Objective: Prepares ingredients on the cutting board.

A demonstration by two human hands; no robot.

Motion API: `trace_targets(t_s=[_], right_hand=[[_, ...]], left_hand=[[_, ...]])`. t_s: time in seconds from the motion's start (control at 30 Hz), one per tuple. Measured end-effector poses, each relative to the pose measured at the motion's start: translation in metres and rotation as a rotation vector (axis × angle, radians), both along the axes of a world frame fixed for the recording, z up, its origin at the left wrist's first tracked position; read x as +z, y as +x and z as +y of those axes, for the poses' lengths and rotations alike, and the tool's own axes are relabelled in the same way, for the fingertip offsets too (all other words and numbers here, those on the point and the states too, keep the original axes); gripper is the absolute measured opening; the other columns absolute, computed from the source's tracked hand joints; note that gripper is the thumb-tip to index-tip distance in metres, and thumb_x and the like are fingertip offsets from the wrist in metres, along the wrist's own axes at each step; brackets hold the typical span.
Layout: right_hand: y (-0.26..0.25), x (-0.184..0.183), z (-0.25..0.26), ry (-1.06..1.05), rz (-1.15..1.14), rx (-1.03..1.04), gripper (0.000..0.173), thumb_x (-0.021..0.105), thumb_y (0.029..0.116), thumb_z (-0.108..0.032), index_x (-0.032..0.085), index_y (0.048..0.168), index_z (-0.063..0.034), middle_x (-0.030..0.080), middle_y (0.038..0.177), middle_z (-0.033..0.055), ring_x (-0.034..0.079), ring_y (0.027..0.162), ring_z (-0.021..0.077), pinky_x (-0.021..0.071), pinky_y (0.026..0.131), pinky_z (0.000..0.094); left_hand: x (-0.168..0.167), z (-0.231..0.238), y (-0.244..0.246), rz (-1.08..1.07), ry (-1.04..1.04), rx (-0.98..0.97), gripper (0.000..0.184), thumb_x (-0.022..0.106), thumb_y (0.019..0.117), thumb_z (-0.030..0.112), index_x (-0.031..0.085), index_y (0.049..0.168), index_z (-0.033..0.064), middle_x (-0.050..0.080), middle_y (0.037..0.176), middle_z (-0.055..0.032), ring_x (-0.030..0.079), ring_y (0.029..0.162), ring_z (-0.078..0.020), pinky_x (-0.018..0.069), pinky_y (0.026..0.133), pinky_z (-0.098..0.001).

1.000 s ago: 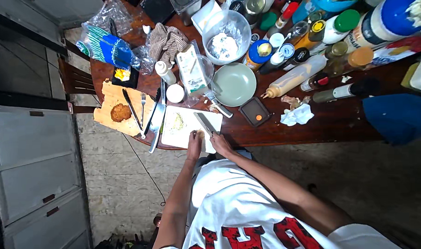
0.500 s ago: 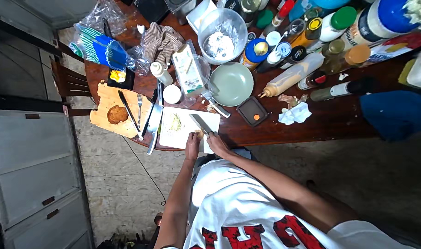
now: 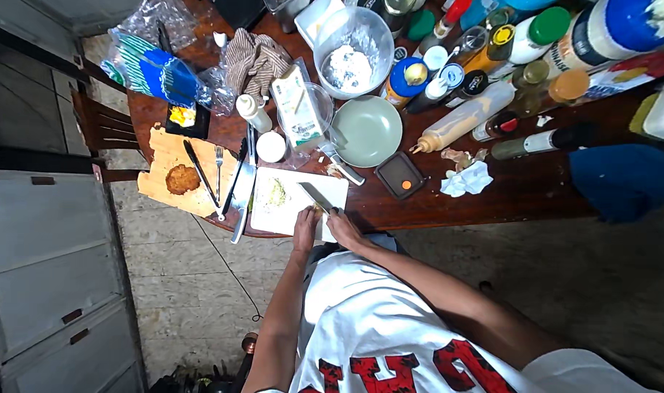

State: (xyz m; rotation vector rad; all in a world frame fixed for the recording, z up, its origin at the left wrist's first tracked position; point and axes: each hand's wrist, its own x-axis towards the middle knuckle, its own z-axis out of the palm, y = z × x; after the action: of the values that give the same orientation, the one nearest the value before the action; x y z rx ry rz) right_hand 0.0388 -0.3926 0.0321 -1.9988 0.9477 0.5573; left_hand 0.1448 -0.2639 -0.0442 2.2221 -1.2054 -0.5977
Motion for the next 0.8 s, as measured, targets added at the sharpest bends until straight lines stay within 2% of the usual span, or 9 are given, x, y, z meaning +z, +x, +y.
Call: trace_targets(t_s=[0.13, 0.3, 0.47, 0.67, 0.8], right_hand=[[0.001, -0.001, 0.001, -0.023, 0.015, 0.032, 0.035, 0.04, 0.1095, -0.025, 0.06, 0.126, -0.0007, 0.071, 0.104, 0.0205, 0.07, 0.105, 0.0362, 0.0561, 0.092, 0.0513], [0.005, -0.011, 0.0, -0.006, 0.036, 0.044, 0.036, 0.041, 0.1089, -0.023, 0.058, 0.132, -0.0003, 0.067, 0.114, 0.0247, 0.068, 0.108, 0.0402, 0.0553, 0.094, 0.0543], [0.009, -0.016, 0.001, -0.026, 0.076, 0.048, 0.036, 0.041, 0.1088, -0.024, 0.058, 0.131, -0.0014, 0.068, 0.111, 0.0236, 0.069, 0.108, 0.0398, 0.0559, 0.093, 0.0538], [0.012, -0.005, -0.035, -0.105, 0.038, 0.169, 0.031, 0.046, 0.1077, -0.022, 0.064, 0.119, -0.0004, 0.069, 0.11, 0.0234, 0.069, 0.104, 0.0423, 0.0558, 0.086, 0.0594], [0.017, -0.008, -0.064, -0.132, 0.024, 0.131, 0.032, 0.049, 0.1076, -0.028, 0.065, 0.121, -0.0038, 0.07, 0.107, 0.0234, 0.069, 0.102, 0.0433, 0.0559, 0.086, 0.0614]], left_hand=[[-0.003, 0.002, 0.001, 0.018, -0.017, 0.01, 0.026, 0.056, 0.1057, 0.023, 0.07, 0.119, 0.006, 0.065, 0.131, -0.0115, 0.061, 0.125, -0.025, 0.0497, 0.108, -0.0392], [-0.009, 0.002, 0.0, 0.032, -0.06, 0.027, 0.023, 0.057, 0.1047, 0.018, 0.071, 0.117, 0.0057, 0.065, 0.132, -0.012, 0.061, 0.126, -0.0249, 0.0498, 0.109, -0.0393], [-0.01, 0.003, 0.004, 0.04, -0.016, 0.005, 0.027, 0.058, 0.1044, 0.023, 0.069, 0.122, 0.0055, 0.064, 0.134, -0.0124, 0.059, 0.129, -0.0244, 0.0486, 0.11, -0.0381], [0.003, -0.001, 0.013, 0.095, 0.018, 0.012, 0.034, 0.063, 0.1019, 0.028, 0.067, 0.126, 0.0045, 0.064, 0.133, -0.0148, 0.061, 0.127, -0.026, 0.0493, 0.11, -0.0392], [0.01, -0.007, 0.019, 0.079, 0.028, 0.034, 0.032, 0.058, 0.1051, 0.029, 0.069, 0.122, 0.0052, 0.067, 0.127, -0.0129, 0.063, 0.122, -0.0246, 0.0509, 0.107, -0.0385]])
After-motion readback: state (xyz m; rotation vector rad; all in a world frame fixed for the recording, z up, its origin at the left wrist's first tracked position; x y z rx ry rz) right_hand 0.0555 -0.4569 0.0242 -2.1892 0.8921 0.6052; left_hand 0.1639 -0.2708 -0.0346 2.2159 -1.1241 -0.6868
